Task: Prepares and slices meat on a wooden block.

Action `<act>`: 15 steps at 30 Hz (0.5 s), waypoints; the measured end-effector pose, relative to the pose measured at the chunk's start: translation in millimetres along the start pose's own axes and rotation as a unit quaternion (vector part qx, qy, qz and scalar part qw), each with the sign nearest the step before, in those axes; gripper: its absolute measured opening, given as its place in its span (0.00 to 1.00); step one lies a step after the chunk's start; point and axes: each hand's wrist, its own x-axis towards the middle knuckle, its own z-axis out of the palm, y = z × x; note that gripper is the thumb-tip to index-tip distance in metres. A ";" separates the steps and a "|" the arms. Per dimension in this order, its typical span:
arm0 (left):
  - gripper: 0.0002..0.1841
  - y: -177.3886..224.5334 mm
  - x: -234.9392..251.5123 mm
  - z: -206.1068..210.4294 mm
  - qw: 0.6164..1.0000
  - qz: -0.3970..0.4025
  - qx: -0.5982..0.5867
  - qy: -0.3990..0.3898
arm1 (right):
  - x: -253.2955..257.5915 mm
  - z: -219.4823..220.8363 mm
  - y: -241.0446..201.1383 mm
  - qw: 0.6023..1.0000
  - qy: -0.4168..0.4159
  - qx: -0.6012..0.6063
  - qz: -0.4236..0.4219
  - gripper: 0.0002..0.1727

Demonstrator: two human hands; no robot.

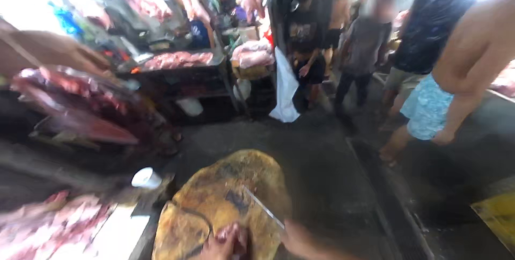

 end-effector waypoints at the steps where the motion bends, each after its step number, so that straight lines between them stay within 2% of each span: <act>1: 0.51 -3.7 -5.3 -3.2 0.999 0.024 -0.037 0.005 | -4.3 -6.7 -1.7 1.000 -0.006 -0.006 -0.005 0.30; 2: 0.47 -6.1 -14.0 -11.0 0.996 0.026 -0.079 0.016 | -10.1 -12.1 -2.8 1.000 -0.020 -0.010 -0.015 0.32; 4: 0.43 -22.8 -28.0 -28.3 0.988 -0.041 -0.121 0.086 | -13.4 -14.3 -0.2 0.998 -0.059 -0.018 -0.033 0.34; 7: 0.52 -72.4 -46.8 -35.9 0.949 -0.232 -0.106 0.187 | -10.8 -2.9 6.8 0.996 -0.056 -0.069 -0.009 0.35; 9: 0.60 -99.2 -54.7 -29.6 0.925 -0.316 -0.128 0.170 | -9.4 2.3 8.1 0.996 -0.011 -0.094 0.001 0.35; 10: 0.58 -111.6 -59.6 -22.9 0.921 -0.324 -0.157 0.148 | -11.8 3.8 9.4 0.994 0.007 -0.109 -0.003 0.36; 11: 0.51 -122.1 -62.1 -16.6 0.919 -0.316 -0.197 0.134 | -16.0 3.9 8.1 0.992 0.023 -0.119 -0.023 0.36; 15: 0.41 -139.0 -63.1 -11.7 0.913 -0.299 -0.260 0.099 | -35.0 11.6 -3.7 0.971 0.060 -0.134 -0.189 0.32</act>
